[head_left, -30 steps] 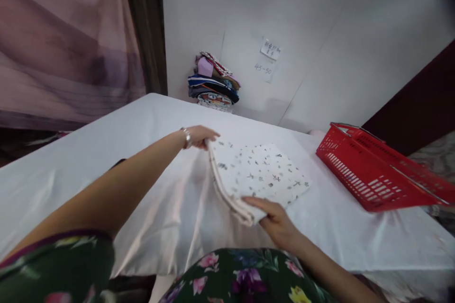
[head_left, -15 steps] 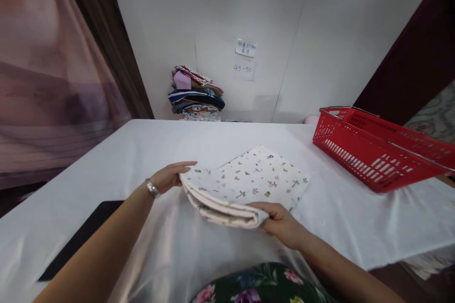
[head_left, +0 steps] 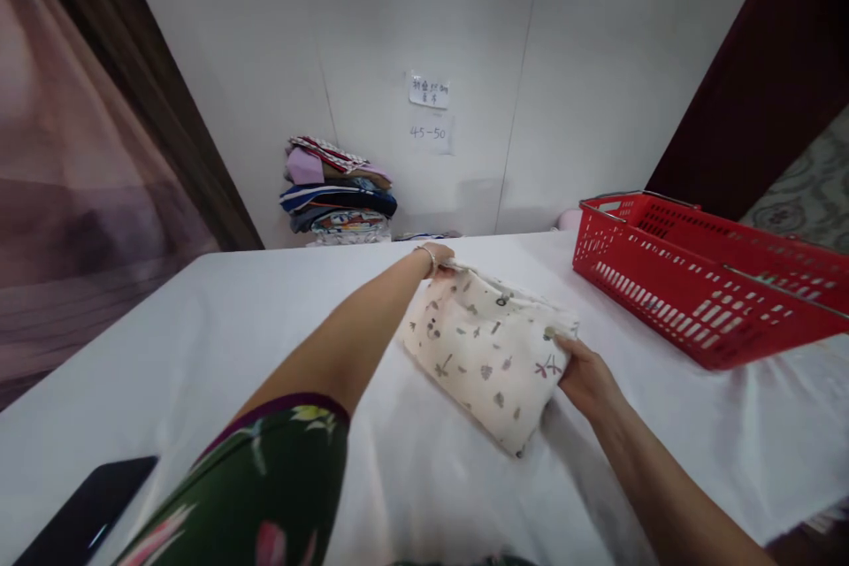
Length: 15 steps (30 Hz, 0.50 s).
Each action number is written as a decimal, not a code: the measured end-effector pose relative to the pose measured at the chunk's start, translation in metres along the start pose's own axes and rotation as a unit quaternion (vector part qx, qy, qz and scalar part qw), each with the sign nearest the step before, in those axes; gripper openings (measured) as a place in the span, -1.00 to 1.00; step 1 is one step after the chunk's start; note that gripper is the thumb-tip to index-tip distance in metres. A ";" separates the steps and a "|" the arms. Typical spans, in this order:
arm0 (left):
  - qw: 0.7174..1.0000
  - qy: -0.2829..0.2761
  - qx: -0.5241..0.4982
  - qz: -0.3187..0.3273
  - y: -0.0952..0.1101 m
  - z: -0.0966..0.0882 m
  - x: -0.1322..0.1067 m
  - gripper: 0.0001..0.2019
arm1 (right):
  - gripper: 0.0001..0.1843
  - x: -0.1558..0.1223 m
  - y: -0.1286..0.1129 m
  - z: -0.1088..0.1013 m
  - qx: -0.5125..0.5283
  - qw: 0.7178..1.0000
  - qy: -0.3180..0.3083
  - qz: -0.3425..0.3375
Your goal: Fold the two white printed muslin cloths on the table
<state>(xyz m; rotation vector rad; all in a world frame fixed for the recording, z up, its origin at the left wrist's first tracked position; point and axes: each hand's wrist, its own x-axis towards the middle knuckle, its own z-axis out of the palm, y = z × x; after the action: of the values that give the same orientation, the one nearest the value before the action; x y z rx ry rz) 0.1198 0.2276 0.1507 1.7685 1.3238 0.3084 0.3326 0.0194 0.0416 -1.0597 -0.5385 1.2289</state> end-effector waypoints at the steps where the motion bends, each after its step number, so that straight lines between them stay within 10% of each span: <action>1: 1.000 -0.007 0.013 -0.004 0.001 0.012 0.010 -0.70 | -0.78 0.009 0.005 -0.008 -0.010 1.000 0.004 0.014; 6: 0.998 -0.036 0.042 -0.035 -0.009 0.048 0.044 -0.67 | -0.79 0.026 0.017 -0.029 -0.027 0.998 -0.001 0.049; 15: 0.995 -0.035 -0.012 -0.096 -0.021 0.053 0.070 -0.73 | -0.70 0.023 0.018 -0.039 -0.011 0.998 0.010 0.058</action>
<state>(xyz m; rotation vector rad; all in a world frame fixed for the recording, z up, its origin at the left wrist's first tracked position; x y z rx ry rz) 0.1684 0.2626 0.0834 1.6033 1.4206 0.1540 0.3625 0.0268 0.0041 -1.1339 -0.4804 1.3151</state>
